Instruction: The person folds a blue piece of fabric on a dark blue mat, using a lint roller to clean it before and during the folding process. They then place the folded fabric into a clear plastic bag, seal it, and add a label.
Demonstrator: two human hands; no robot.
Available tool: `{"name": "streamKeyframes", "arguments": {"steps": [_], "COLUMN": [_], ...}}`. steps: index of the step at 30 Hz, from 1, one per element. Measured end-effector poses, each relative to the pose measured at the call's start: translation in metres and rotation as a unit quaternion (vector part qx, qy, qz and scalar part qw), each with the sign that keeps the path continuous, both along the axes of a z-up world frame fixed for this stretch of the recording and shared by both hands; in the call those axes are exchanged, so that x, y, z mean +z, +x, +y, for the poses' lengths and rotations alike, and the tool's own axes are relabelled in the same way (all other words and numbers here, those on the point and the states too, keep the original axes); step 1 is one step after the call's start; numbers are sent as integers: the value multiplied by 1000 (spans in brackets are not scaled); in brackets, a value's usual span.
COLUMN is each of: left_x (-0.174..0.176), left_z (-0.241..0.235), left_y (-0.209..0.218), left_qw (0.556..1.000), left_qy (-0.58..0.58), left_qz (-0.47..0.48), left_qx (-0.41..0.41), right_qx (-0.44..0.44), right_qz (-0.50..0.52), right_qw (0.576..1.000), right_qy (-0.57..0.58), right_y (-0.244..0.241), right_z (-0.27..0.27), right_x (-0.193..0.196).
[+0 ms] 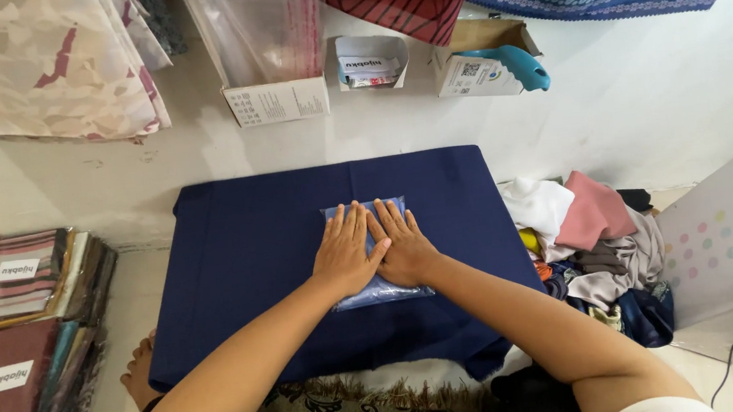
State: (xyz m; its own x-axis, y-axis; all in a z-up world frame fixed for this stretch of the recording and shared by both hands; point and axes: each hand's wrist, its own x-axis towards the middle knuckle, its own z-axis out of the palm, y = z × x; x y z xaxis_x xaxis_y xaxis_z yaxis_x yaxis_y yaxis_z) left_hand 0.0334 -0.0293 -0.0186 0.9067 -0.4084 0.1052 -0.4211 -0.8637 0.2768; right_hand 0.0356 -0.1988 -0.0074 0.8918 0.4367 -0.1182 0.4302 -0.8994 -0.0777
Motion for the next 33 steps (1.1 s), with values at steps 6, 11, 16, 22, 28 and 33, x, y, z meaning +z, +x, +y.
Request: {"name": "streamKeyframes", "arguments": {"steps": [6, 11, 16, 22, 28, 33], "left_x": [7, 11, 11, 9, 8, 5], "left_z": [0, 0, 0, 0, 1, 0], "left_y": [-3, -4, -3, -4, -3, -2], "left_qw": [999, 998, 998, 998, 998, 998], "left_qy": [9, 15, 12, 13, 10, 15], "left_qz": [41, 54, 62, 62, 64, 62], "left_qx": [1, 0, -2, -2, -4, -4], "right_qx": [-2, -4, -3, -1, -2, 0], "right_qz": [11, 20, 25, 25, 28, 23], "right_qw": [1000, 1000, 1000, 1000, 1000, 1000], "right_qy": [-7, -11, -5, -1, -4, -1], "right_y": [2, 0, -4, -3, -4, -2], "right_z": [1, 2, 3, 3, 4, 3], "right_x": [-1, 2, 9, 7, 7, 3]}}
